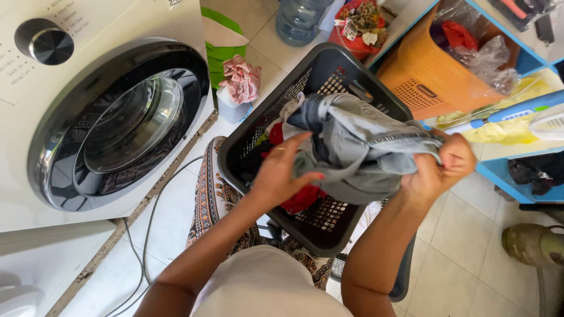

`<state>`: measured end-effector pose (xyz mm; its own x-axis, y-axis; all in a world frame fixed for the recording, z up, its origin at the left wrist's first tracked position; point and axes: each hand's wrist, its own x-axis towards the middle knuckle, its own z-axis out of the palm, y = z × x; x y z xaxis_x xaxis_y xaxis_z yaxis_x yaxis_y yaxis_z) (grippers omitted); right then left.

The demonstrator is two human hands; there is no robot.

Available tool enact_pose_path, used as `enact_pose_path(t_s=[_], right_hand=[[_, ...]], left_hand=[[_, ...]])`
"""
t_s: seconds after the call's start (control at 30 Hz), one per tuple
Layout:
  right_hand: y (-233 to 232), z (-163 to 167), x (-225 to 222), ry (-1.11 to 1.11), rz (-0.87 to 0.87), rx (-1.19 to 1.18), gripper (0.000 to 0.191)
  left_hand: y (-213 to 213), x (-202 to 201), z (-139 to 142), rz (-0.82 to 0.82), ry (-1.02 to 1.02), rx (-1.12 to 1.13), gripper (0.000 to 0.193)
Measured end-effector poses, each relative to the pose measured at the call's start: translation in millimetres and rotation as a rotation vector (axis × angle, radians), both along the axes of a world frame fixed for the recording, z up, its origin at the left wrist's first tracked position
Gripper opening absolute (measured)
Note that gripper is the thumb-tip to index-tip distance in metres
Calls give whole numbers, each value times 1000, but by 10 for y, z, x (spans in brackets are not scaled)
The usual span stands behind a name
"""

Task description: The person hangs garments on a clothes drying rack, attaching shirts and pants to wire hangers and hooking the hangers over the rack bars. The person then carries a laundry basket to a washing machine and sorts through clothes in the basket.

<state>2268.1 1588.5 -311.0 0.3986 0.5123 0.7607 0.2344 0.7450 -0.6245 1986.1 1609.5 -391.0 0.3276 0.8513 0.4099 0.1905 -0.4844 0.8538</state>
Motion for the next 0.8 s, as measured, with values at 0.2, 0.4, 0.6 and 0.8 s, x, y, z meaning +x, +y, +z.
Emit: enact_pose_path(t_s=[0.2,0.4,0.6,0.8], right_hand=[[-139,521,-143,51,59,149,30],[-269,356,-117,24,119,161,32],[-428,328,421,-75,-264,145,35],[-146,291,691,-430,-518,-192,36]], left_hand=[[234,561,17,120,286,270,61],[159,760,-18,-216,-108,67,70],[602,614,34,-149,-61,33,31],[832,326,327,-455,-394,-284,48]])
